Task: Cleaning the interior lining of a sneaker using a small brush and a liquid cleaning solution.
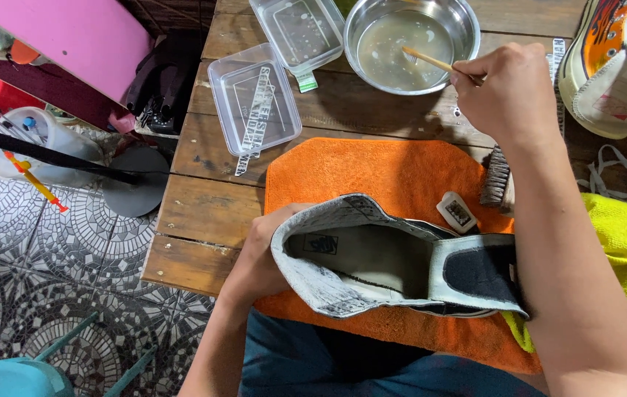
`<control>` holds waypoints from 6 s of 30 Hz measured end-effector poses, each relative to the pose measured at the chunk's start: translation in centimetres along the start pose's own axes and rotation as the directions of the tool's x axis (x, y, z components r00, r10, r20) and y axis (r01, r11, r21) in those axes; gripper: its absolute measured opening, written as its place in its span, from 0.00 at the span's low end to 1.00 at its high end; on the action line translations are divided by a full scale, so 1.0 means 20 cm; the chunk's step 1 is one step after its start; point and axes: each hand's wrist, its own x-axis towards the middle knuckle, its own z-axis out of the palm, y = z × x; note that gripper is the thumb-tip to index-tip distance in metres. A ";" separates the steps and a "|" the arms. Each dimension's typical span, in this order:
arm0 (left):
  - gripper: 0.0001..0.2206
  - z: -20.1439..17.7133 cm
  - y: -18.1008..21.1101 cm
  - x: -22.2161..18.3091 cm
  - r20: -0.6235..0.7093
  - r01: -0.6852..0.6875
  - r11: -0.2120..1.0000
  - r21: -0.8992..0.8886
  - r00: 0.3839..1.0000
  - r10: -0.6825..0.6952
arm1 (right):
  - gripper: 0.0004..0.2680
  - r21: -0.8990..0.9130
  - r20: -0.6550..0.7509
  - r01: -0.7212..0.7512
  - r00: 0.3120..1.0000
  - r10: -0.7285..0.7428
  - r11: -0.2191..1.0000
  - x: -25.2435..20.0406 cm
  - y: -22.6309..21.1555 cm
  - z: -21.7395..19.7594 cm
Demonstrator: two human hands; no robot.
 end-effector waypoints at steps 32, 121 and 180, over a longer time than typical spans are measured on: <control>0.22 -0.01 -0.06 0.02 0.026 -0.095 0.995 -0.015 0.995 0.095 | 0.08 -0.001 0.036 -0.025 0.999 0.025 1.000 -0.01 0.16 -0.19; 0.14 0.01 -0.04 0.00 -0.037 -0.187 0.976 -0.110 0.982 0.184 | 0.12 -0.214 0.079 -0.136 0.985 0.155 0.967 0.01 0.19 -0.35; 0.28 -0.04 0.06 -0.05 0.019 -0.058 0.997 -0.054 0.998 0.059 | 0.03 -0.214 0.259 0.155 0.961 -0.097 0.964 -0.96 -0.78 -0.43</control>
